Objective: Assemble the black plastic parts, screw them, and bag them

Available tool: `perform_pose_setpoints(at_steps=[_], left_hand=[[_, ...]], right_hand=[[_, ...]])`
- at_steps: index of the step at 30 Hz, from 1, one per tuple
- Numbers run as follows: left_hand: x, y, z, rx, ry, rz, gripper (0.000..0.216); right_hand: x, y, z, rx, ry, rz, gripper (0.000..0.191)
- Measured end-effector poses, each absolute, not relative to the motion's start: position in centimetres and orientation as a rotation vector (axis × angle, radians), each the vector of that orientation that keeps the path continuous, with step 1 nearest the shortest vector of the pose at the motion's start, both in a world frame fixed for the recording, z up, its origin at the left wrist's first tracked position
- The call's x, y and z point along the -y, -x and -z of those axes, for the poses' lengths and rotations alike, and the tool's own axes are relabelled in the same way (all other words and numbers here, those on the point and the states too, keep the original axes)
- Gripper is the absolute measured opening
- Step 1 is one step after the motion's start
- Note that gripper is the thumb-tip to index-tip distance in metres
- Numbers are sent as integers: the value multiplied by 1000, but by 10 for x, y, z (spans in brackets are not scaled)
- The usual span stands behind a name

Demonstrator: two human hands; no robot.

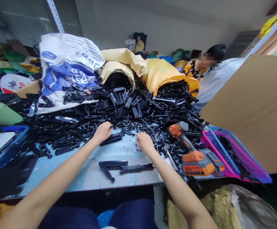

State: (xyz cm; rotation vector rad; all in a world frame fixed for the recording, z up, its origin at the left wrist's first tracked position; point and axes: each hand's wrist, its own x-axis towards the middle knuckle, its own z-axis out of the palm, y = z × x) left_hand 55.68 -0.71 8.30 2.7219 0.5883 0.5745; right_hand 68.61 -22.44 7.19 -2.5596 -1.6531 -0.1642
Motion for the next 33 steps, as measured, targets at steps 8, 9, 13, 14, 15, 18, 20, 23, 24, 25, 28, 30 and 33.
perform_pose_setpoints(at_steps=[8,9,13,14,15,18,20,23,24,25,28,30,33], left_hand=[[76,-443,-69,-833,-1616,-589,30],[82,-434,-65,-848,-1546,-572,31],[95,-422,-52,-810,-1746,-733,22],[98,-422,-50,-774,-1883,-789,19],[100,-422,-48,-733,-2039,-840,17],[107,-422,-41,-567,-2512,-966,18],[110,-420,-37,-463,-2730,-1028,19],[110,-419,-34,-370,-2864,-1053,20],[109,-418,-34,-353,-2875,-1056,20],[108,-418,-34,-343,-2880,-1049,21],[106,-415,-35,-336,-2883,-1006,24],[105,-414,-35,-334,-2880,-980,26],[105,-415,-36,-367,-2873,-977,25]], right_hand=[[173,-727,-63,1668,2592,126,17],[175,-724,-64,1660,2574,134,17],[193,-700,-77,1604,2496,184,21],[200,-692,-80,1585,2441,178,21],[206,-683,-83,1559,2353,154,20],[227,-657,-87,1421,2005,-7,12],[240,-642,-85,1337,1870,-142,9],[254,-625,-78,1328,1839,-268,8],[257,-621,-77,1356,1841,-271,8],[260,-618,-76,1393,1843,-257,8],[264,-614,-77,1539,1849,-225,11],[265,-613,-80,1631,1873,-213,15],[265,-611,-82,1729,1934,-154,18]])
